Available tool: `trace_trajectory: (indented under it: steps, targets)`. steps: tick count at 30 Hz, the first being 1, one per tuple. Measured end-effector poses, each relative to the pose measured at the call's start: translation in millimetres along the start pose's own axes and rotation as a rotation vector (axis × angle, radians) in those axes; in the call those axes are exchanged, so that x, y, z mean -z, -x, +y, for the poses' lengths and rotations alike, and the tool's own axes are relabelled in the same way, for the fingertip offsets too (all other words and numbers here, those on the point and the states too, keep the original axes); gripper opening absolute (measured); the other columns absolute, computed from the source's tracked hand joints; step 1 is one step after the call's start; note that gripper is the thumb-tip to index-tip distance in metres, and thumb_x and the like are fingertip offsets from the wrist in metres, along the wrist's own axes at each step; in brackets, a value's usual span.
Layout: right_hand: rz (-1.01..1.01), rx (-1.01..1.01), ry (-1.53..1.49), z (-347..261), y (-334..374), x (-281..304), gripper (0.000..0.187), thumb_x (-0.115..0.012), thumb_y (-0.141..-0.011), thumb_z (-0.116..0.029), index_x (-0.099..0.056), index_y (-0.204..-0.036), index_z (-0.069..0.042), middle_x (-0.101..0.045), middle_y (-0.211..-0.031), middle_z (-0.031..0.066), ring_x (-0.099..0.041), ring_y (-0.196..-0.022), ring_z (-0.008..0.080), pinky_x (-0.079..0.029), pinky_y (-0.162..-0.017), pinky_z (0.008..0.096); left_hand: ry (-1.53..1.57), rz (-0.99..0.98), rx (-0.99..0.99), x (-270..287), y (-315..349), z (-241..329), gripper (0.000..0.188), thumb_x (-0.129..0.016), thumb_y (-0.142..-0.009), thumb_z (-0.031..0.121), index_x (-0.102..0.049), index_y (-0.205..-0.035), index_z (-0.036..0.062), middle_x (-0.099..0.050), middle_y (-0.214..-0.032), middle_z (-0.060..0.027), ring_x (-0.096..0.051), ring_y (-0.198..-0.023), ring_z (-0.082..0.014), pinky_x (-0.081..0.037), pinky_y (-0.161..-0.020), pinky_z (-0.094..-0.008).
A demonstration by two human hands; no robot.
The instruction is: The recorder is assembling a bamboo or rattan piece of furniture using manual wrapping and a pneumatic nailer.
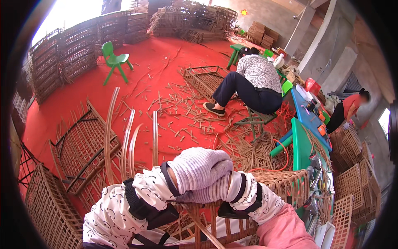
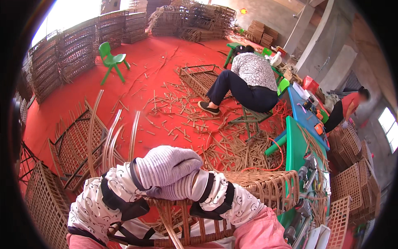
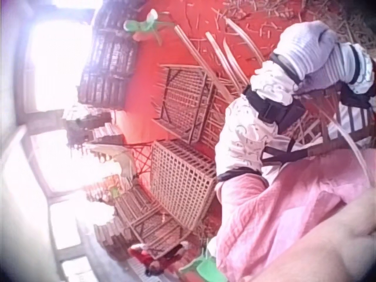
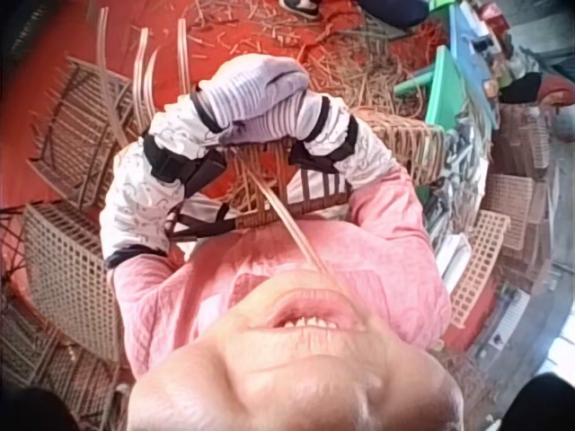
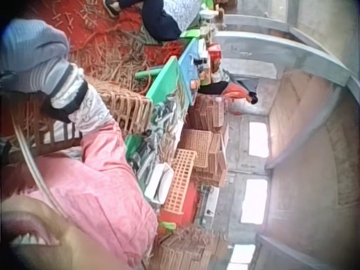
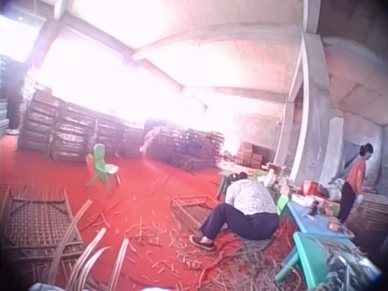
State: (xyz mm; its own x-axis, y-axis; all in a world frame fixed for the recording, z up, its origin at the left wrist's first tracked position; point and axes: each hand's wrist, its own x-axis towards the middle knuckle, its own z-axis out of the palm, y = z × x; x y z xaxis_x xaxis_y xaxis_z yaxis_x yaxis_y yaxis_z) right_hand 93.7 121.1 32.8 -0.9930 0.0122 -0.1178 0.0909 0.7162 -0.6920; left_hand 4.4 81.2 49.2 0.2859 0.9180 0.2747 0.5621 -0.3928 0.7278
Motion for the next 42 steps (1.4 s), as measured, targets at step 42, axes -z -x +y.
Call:
trace_trajectory:
  steps: [42]
  targets:
    - [-0.088, -0.117, 0.027, -21, 7, 4, 0.045, -0.051, -0.090, -0.037, -0.047, -0.128, -0.013, -0.050, -0.128, 0.0099, -0.046, -0.117, 0.0231, -0.031, -0.104, 0.0365, -0.053, 0.034, 0.011, 0, 4, -2, 0.030, -0.047, -0.087, 0.036, -0.065, -0.093, 0.0117, -0.065, -0.079, -0.0139, -0.063, -0.077, -0.0334, -0.050, -0.069, -0.0418]
